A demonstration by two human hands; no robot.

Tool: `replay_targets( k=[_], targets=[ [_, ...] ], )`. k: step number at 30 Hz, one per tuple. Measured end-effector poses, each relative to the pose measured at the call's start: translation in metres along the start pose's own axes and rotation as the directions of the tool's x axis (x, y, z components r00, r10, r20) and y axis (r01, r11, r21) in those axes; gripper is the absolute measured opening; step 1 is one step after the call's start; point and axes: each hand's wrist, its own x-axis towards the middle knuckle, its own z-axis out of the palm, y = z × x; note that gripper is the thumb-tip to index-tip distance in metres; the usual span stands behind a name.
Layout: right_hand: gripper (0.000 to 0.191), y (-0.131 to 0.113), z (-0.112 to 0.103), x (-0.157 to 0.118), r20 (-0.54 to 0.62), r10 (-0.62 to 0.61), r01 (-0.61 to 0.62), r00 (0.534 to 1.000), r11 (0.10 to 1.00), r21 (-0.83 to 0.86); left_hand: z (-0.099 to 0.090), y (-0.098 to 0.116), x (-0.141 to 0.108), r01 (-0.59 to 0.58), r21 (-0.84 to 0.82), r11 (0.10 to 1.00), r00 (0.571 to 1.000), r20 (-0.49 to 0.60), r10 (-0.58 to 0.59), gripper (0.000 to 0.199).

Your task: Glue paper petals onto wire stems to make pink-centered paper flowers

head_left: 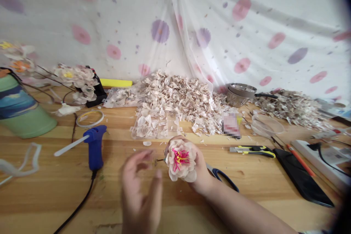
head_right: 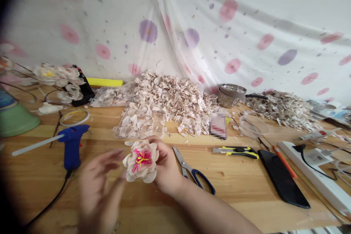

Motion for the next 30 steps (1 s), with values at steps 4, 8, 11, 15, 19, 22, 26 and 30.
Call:
replay_targets(
  k=[4,8,11,15,19,22,26,30],
  targets=[
    [0.031,-0.002,0.002,-0.002,0.020,-0.039,0.040,0.999,0.998,-0.043,0.013,-0.021,0.000,-0.296,0.237,0.926,0.929,0.298,0.220,0.046],
    [0.029,-0.001,0.000,-0.005,0.045,-0.161,0.166,0.986,0.973,-0.161,0.009,-0.028,0.001,-0.378,0.277,0.884,0.903,0.319,0.287,0.038],
    [0.021,0.000,-0.002,-0.006,0.113,-0.256,0.277,0.960,0.927,-0.253,0.003,-0.028,0.003,-0.365,0.247,0.897,0.900,0.339,0.273,0.032],
    [0.017,-0.003,-0.003,-0.008,0.195,-0.333,0.378,0.923,0.880,-0.286,0.000,-0.029,0.004,-0.404,0.222,0.887,0.891,0.315,0.327,0.032],
    [0.012,-0.009,-0.001,-0.009,0.208,-0.356,0.408,0.911,0.850,-0.333,0.000,-0.027,0.005,-0.455,0.224,0.862,0.870,0.317,0.377,0.034],
    [0.010,-0.013,-0.001,-0.009,0.229,-0.415,0.473,0.881,0.787,-0.395,0.001,-0.022,0.007,-0.461,0.215,0.861,0.868,0.311,0.387,0.030],
    [0.005,-0.017,-0.002,-0.008,0.239,-0.486,0.540,0.841,0.715,-0.444,0.003,-0.017,0.005,-0.454,0.175,0.873,0.861,0.339,0.380,0.029],
    [0.011,-0.019,-0.002,-0.007,0.228,-0.468,0.518,0.854,0.728,-0.450,0.004,-0.015,0.004,-0.426,0.157,0.891,0.869,0.347,0.353,0.031]
  ],
)
